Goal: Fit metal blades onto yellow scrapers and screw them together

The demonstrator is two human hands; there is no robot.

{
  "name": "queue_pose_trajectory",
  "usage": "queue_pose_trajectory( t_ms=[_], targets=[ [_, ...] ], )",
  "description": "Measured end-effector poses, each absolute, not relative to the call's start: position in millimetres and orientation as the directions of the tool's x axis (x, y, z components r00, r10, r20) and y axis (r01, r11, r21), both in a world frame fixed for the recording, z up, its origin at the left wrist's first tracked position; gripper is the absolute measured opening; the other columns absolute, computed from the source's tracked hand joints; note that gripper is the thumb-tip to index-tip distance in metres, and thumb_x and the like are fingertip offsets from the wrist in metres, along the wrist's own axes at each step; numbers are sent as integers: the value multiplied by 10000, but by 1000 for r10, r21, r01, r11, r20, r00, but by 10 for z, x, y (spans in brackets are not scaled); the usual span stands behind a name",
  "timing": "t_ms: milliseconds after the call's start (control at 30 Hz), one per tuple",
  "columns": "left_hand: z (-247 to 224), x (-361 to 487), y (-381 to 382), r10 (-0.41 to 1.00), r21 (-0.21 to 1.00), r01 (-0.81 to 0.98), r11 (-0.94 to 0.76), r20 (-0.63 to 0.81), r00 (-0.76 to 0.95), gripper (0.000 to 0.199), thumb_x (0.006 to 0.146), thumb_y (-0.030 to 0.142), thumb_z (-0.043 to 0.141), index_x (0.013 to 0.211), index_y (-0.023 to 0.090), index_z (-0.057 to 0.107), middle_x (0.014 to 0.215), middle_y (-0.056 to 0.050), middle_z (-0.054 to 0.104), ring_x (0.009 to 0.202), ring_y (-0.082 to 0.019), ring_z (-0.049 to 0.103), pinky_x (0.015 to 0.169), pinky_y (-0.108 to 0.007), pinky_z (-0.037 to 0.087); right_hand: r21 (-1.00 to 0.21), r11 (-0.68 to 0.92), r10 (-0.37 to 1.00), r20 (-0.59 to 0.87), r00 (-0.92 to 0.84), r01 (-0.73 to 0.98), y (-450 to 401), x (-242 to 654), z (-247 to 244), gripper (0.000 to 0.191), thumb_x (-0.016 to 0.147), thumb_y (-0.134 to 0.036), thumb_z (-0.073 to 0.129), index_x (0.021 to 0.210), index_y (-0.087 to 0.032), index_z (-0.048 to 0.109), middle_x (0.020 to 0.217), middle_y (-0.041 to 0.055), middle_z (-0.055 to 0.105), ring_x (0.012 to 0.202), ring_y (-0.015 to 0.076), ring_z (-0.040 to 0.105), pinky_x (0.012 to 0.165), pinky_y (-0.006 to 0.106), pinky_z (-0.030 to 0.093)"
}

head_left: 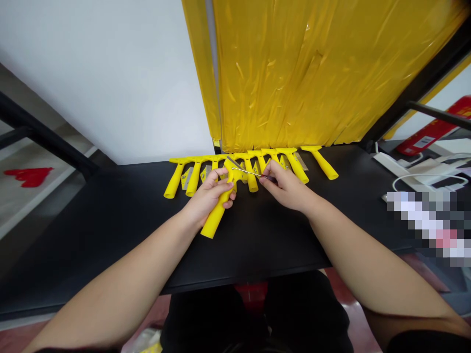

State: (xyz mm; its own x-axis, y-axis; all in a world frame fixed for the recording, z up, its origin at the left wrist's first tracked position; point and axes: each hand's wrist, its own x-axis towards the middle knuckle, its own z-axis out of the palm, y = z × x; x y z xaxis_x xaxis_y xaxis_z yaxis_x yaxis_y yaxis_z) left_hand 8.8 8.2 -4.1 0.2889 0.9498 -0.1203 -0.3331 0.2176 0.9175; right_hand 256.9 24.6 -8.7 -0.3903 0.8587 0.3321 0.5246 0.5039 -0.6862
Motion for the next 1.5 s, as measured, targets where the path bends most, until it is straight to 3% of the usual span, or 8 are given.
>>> queue_pose_trajectory(
  t_ms=[400,600,733,833,1000,1133,1333,1500],
  targets=[
    [-36,97,78,952,924,-320,207,-115,285,467,800,149,785,1130,261,475,848,22,593,609,-120,619,447,-168,395,-680,509,856,335,-394,527,239,2576,-84,165,1021,-328,583,957,-269,444,722,-35,535,621,173,474,615,337,377],
    [-105,108,75,982,984,-176,-11,44,185,396,832,112,758,1112,251,515,1058,-10,649,598,-80,629,436,-175,456,-709,519,854,454,-255,477,250,2584,-94,150,985,-361,668,944,-252,574,786,4,630,664,176,543,642,338,424],
    [-190,66,91,978,988,-86,-129,141,156,409,813,91,780,1139,242,585,1282,-61,655,607,-60,624,438,-176,472,-789,407,913,360,-190,460,289,2577,-119,327,1026,-510,608,866,-228,649,715,12,602,646,179,526,619,341,405],
    [-221,29,107,977,987,-52,-152,158,142,449,806,78,793,1188,249,630,1286,-79,667,611,-78,635,437,-192,473,-847,340,937,268,-223,409,310,2561,-162,448,1070,-585,488,835,-229,624,633,-19,488,581,165,463,582,334,372],
    [-208,1,134,970,977,-14,-212,212,119,398,844,122,776,1193,258,641,1430,-95,600,618,-81,636,430,-209,476,-869,428,870,323,-373,246,294,2538,-209,267,1009,-480,654,1046,-277,485,766,-52,492,616,144,466,593,300,400],
    [-207,-3,130,985,989,-82,-126,135,105,469,793,79,795,1197,258,637,1183,-69,684,611,-93,626,447,-191,438,-863,398,905,313,-288,311,357,2563,-267,276,1017,-515,621,1014,-253,536,832,-8,580,648,151,519,596,302,425],
    [-209,-22,98,979,992,-25,-120,123,164,445,840,135,783,1245,243,634,862,-11,663,558,-111,579,485,-216,448,-871,318,936,224,-272,375,420,2603,-293,556,1065,-690,409,814,-229,593,662,-7,498,592,169,481,556,316,402],
    [-259,-67,144,972,979,56,-195,185,144,464,912,187,753,1344,274,608,737,10,626,516,-135,573,479,-230,451,-831,473,849,340,-405,293,322,2578,-216,253,1022,-486,631,1069,-270,507,764,-43,510,646,159,471,637,315,420]
  ],
)
